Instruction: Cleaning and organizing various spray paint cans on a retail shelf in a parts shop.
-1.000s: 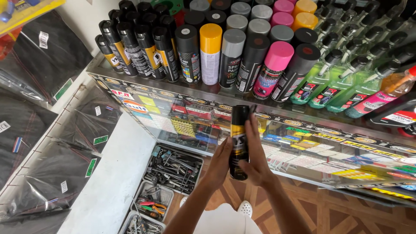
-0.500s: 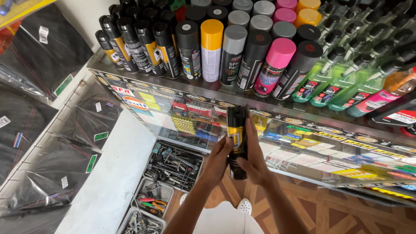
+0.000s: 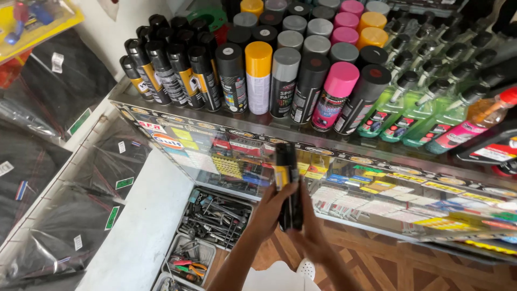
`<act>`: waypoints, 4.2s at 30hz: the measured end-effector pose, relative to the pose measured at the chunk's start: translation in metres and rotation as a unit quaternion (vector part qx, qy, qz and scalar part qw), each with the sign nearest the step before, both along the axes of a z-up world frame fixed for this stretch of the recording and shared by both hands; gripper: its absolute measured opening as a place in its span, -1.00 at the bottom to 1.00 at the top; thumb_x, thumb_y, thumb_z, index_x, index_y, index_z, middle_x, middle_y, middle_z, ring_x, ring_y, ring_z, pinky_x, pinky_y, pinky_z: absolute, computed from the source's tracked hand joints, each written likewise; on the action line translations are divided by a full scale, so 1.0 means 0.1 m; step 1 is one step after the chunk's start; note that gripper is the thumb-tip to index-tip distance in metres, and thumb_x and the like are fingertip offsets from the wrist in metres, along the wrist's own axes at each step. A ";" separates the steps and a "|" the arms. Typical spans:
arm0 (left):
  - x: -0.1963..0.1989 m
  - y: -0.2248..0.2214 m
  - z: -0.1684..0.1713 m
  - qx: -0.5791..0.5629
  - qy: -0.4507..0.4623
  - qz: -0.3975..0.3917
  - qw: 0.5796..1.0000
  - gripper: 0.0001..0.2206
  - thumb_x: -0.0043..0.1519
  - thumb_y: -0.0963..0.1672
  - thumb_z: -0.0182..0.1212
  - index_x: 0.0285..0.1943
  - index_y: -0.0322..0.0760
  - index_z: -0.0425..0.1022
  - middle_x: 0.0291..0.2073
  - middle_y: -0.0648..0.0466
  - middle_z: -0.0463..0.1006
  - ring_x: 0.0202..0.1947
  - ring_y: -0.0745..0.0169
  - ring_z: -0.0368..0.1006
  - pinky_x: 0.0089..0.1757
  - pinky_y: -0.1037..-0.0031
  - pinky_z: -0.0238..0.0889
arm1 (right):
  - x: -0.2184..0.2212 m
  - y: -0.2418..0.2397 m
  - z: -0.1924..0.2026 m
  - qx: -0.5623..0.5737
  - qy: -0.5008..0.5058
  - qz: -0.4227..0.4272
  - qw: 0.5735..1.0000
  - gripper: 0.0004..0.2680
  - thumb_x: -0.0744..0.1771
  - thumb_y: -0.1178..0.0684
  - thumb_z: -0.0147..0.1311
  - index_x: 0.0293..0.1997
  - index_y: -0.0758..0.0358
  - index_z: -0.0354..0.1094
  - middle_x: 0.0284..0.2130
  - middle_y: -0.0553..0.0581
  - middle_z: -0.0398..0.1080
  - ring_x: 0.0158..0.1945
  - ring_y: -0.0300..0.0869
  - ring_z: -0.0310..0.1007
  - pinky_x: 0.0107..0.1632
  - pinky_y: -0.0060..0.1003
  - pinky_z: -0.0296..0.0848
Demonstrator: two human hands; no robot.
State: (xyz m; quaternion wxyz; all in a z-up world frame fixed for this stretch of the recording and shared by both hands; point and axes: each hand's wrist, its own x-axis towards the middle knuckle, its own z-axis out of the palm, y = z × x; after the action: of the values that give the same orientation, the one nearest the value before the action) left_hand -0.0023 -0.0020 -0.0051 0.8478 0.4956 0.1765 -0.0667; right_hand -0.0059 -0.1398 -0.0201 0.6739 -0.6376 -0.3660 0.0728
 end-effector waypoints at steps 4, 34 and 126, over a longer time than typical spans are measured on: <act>0.05 -0.15 -0.11 -0.042 -0.014 -0.068 0.997 -0.55 0.28 -0.09 0.14 0.31 -0.42 0.30 0.02 -0.08 0.47 0.01 0.22 0.36 0.04 0.41 0.23 | 0.33 -0.06 -0.04 0.066 0.010 -0.035 0.997 -0.30 0.33 -0.15 -0.09 0.60 0.24 -0.49 0.59 0.31 -0.39 0.63 0.20 -0.36 0.50 0.17 -0.19; 0.30 -0.04 0.01 0.144 -0.243 0.134 0.950 -0.66 0.16 -0.28 0.29 0.11 -0.30 0.37 -0.24 0.03 0.64 -0.35 0.29 0.53 -0.27 0.46 0.47 | -0.24 0.05 0.24 0.322 0.632 -0.227 0.667 -0.60 0.40 0.20 -0.42 0.45 0.37 0.02 0.29 0.30 0.18 0.37 -0.05 0.14 0.56 -0.02 0.03; 0.37 2.14 -0.25 -0.308 -0.307 -0.459 0.775 -0.37 -0.06 -0.28 0.39 0.27 -0.40 0.34 -0.12 -0.14 0.62 -0.27 0.03 0.55 -0.19 0.26 0.48 | 1.05 1.31 1.63 -0.100 -0.058 0.105 0.988 -0.38 0.10 0.34 -0.02 0.37 0.29 0.17 -0.52 -0.07 0.20 -0.51 -0.32 0.15 -0.40 -0.43 0.02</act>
State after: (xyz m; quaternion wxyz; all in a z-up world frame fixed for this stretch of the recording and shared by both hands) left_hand 0.0352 0.2121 -0.0303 0.8331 0.2247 -0.3716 -0.3427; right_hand 0.0987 -0.0088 0.1430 0.5736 -0.6630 -0.4597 0.1421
